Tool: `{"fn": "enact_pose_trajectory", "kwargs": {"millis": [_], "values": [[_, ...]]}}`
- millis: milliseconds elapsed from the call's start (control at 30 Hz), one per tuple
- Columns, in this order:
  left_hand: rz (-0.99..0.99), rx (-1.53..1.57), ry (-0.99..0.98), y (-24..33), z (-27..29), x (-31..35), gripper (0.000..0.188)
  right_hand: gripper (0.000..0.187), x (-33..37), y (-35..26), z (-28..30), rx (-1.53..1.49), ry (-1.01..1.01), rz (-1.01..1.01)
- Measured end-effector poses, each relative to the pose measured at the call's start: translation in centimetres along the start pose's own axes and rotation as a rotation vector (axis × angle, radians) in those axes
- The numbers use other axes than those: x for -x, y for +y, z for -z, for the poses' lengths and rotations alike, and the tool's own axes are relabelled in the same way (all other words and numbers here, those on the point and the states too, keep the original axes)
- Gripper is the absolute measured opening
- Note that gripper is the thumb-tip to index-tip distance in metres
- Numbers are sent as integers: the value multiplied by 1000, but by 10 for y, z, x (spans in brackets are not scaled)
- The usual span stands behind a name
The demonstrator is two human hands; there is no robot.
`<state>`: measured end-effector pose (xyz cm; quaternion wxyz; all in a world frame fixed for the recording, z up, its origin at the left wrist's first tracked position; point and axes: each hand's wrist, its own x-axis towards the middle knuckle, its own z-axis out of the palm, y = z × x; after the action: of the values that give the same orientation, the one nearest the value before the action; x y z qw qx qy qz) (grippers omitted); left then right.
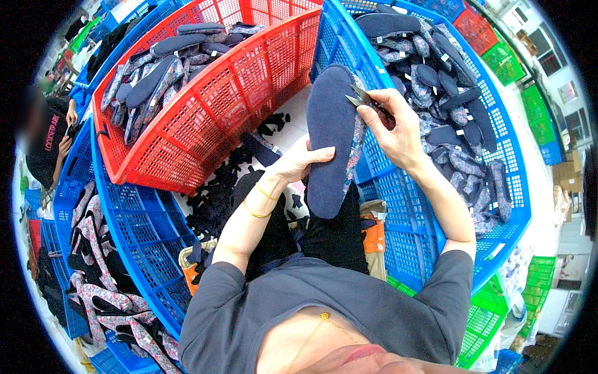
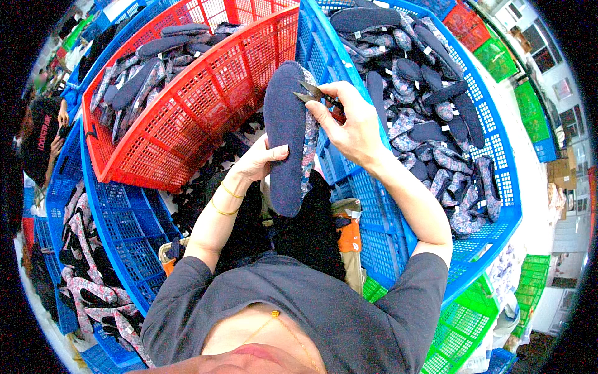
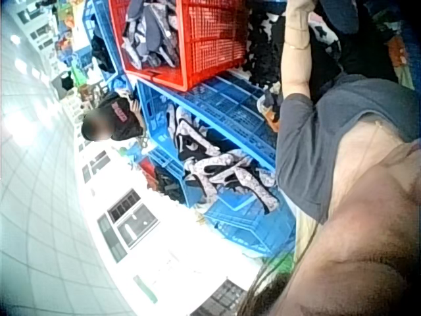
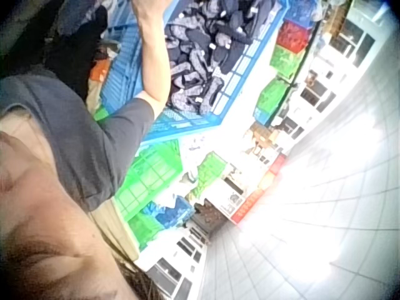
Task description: The person sits on the floor surrounded by large plastic crates filled with shoes. They repeatedly pick up individual shoes, turn them over to inspect the soles and uppers, and place them back into the crates.
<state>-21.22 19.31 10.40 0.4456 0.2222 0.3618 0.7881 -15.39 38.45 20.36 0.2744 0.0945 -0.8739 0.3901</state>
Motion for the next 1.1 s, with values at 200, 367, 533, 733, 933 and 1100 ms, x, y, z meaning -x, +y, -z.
{"fn": "enact_pose_trajectory", "kwargs": {"millis": [200, 367, 533, 733, 933, 1100], "values": [[-18, -104, 10, 16, -1, -4, 63, 14, -17, 8, 25, -615, 120, -415], [-502, -261, 343, 134, 39, -22, 45, 44, -44, 62, 61, -358, 180, -467], [-727, 65, 478, 196, 67, -56, 43, 33, -58, 227, 103, 108, 27, -612], [135, 615, -638, 74, -129, 14, 88, 61, -58, 366, 60, 683, -323, -748], [446, 808, -1103, 45, -143, 22, 59, 59, 5, 413, 26, 394, -350, -888], [264, -29, -961, 44, -102, 3, 46, 48, -24, 313, 52, 367, 173, -262]]}}
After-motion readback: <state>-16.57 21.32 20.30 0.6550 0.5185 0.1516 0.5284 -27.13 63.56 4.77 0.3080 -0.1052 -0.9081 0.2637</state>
